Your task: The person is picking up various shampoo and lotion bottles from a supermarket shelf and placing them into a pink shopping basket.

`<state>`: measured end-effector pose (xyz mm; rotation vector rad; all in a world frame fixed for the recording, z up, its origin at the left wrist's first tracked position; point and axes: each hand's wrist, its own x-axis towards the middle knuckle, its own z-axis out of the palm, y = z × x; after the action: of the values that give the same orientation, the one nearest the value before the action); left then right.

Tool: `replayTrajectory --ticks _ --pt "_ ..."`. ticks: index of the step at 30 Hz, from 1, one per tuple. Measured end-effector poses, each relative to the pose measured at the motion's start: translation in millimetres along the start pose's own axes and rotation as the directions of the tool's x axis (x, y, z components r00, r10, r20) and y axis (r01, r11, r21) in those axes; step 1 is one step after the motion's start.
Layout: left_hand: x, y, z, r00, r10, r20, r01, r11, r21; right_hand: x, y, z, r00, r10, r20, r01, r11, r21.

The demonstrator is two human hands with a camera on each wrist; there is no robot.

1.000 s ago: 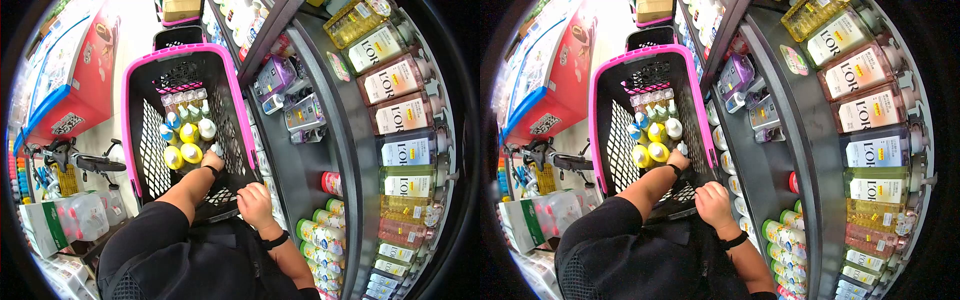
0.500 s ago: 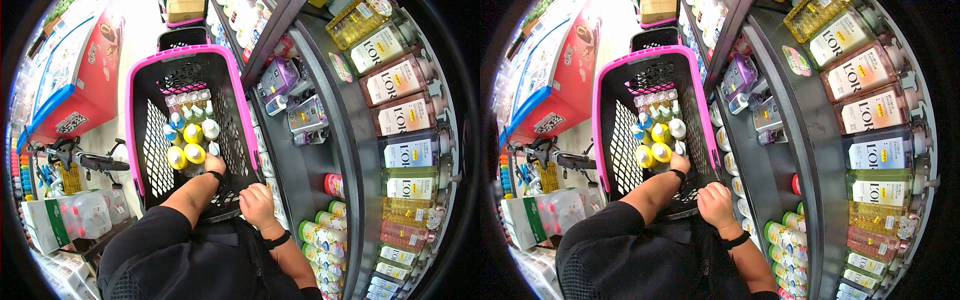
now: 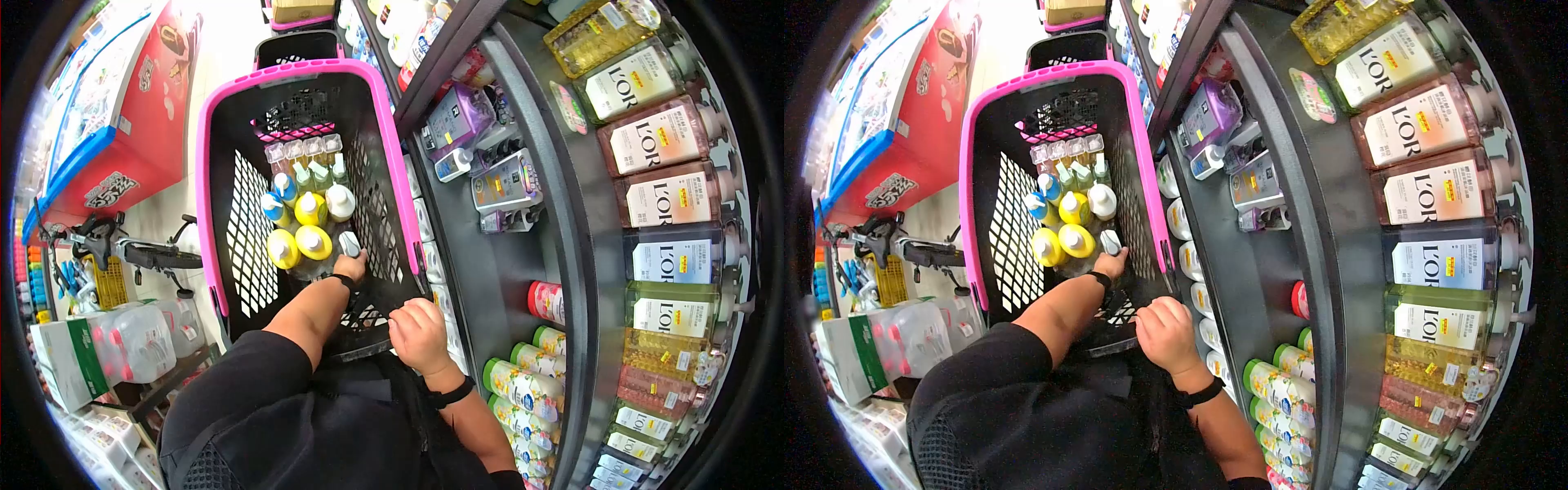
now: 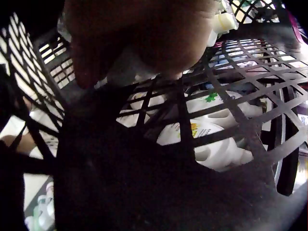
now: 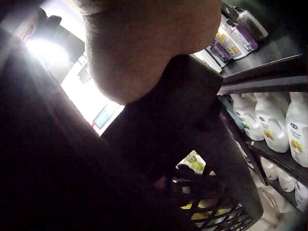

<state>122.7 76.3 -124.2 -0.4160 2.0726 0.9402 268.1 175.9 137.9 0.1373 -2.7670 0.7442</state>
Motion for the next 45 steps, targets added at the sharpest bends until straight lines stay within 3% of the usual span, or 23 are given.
replayTrajectory --ticks 6,11,15,19,23,26,29,30,31,33,35,36,38,39,40,41,43,44,45 --pt "-17 6 -1 0.987 -0.058 -0.148 0.046 0.996 -0.081 1 1 2 1.0 -0.013 -0.004 0.013 1.0 -0.007" --pt "-2 -5 -1 0.983 -0.102 -0.153 0.089 0.992 -0.092 -1 3 4 1.0 -0.027 -0.005 0.027 1.0 -0.015" --pt "-9 4 -5 0.989 -0.078 -0.129 0.072 0.996 -0.05 1 3 2 1.0 -0.023 0.002 0.023 1.0 -0.018" --pt "8 -5 10 0.992 0.104 -0.069 -0.103 0.995 0.008 1 2 4 1.0 -0.03 0.004 0.03 0.999 -0.025" --pt "28 -1 38 0.995 0.051 -0.085 -0.058 0.995 -0.078 -1 2 5 1.0 -0.029 -0.001 0.029 0.999 -0.018" --pt "30 3 38 0.999 0.025 -0.042 -0.027 0.998 -0.055 -3 4 6 1.0 -0.027 -0.004 0.027 0.999 -0.022" --pt "44 -11 25 0.989 0.07 0.128 -0.063 0.996 -0.059 -2 1 4 1.0 -0.027 -0.012 0.027 1.0 -0.017" --pt "30 -11 17 0.966 0.259 0.019 -0.258 0.964 -0.062 -2 1 3 0.999 -0.025 -0.021 0.025 1.0 -0.018" --pt "18 -7 2 0.975 0.205 0.085 -0.207 0.978 0.013 -1 1 2 0.999 -0.024 -0.029 0.024 1.0 -0.012" --pt "64 -52 24 0.938 0.34 0.071 -0.321 0.926 -0.197 -2 0 2 0.999 -0.017 -0.042 0.017 1.0 0.005" --pt "26 -19 -17 0.947 0.059 0.317 -0.031 0.995 -0.091 -2 1 2 0.998 -0.022 -0.059 0.023 0.999 0.025" --pt "35 -26 -20 0.908 0.045 0.416 0.014 0.99 -0.138 -2 2 2 0.998 -0.024 -0.062 0.026 0.999 0.033" --pt "62 -34 -26 0.852 0.079 0.518 -0.142 0.986 0.083 -2 2 0 0.998 -0.025 -0.059 0.029 0.998 0.06" --pt "60 -22 -41 0.77 0.131 0.624 -0.4 0.862 0.313 -3 2 -2 0.998 -0.024 -0.062 0.028 0.997 0.076" --pt "58 -9 -55 0.673 0.18 0.717 -0.643 0.621 0.448 -3 2 -3 0.998 -0.023 -0.066 0.029 0.995 0.092" --pt "64 5 -64 0.508 0.155 0.847 -0.861 0.132 0.492 -2 2 -5 0.997 -0.023 -0.07 0.031 0.994 0.107" --pt "-47 88 -120 0.778 0.233 0.584 -0.612 0.496 0.617 -4 4 -5 0.997 -0.036 -0.074 0.045 0.991 0.125" --pt "-79 123 -139 0.81 0.236 0.537 -0.559 0.59 0.583 -5 5 -5 0.996 -0.04 -0.074 0.05 0.99 0.133" --pt "-81 148 -150 0.72 0.43 0.544 -0.694 0.448 0.564 -5 5 -5 0.996 -0.043 -0.073 0.053 0.989 0.141"
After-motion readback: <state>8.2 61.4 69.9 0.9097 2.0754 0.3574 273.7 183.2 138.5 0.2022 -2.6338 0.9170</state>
